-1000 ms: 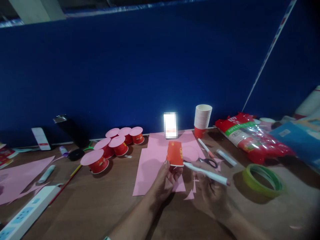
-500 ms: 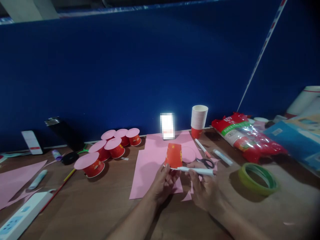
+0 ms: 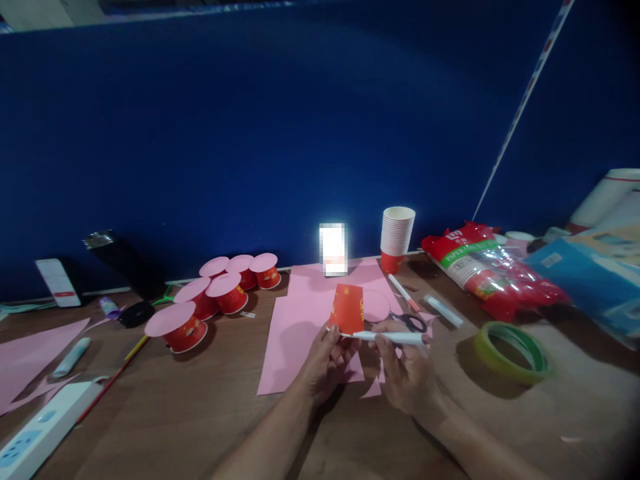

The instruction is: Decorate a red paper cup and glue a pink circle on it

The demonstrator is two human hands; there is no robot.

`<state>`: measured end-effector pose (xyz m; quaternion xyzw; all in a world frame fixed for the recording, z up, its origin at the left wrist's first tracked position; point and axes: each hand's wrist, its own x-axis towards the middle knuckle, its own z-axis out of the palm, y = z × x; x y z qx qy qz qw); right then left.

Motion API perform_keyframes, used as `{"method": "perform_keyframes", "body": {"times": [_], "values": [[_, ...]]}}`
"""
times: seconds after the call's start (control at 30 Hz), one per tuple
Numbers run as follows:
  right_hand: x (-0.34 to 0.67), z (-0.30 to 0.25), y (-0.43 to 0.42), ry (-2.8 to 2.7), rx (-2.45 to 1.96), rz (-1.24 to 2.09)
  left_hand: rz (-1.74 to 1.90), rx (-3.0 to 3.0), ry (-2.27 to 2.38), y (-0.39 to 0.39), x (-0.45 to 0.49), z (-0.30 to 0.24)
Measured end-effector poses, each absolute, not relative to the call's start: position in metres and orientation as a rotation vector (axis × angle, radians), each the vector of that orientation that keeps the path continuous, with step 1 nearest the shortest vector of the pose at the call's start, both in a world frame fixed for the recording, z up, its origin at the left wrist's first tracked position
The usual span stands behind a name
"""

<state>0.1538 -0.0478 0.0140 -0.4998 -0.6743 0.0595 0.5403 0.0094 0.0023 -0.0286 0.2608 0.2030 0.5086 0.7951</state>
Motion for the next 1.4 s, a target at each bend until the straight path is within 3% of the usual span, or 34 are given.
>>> {"method": "perform_keyframes", "body": {"times": [1.4], "values": [[0.1510, 0.0153, -0.0441, -1.500, -1.255, 0.136, 1.041, 0.558, 0.481, -0.0028, 0.0089, -0.0200]]}}
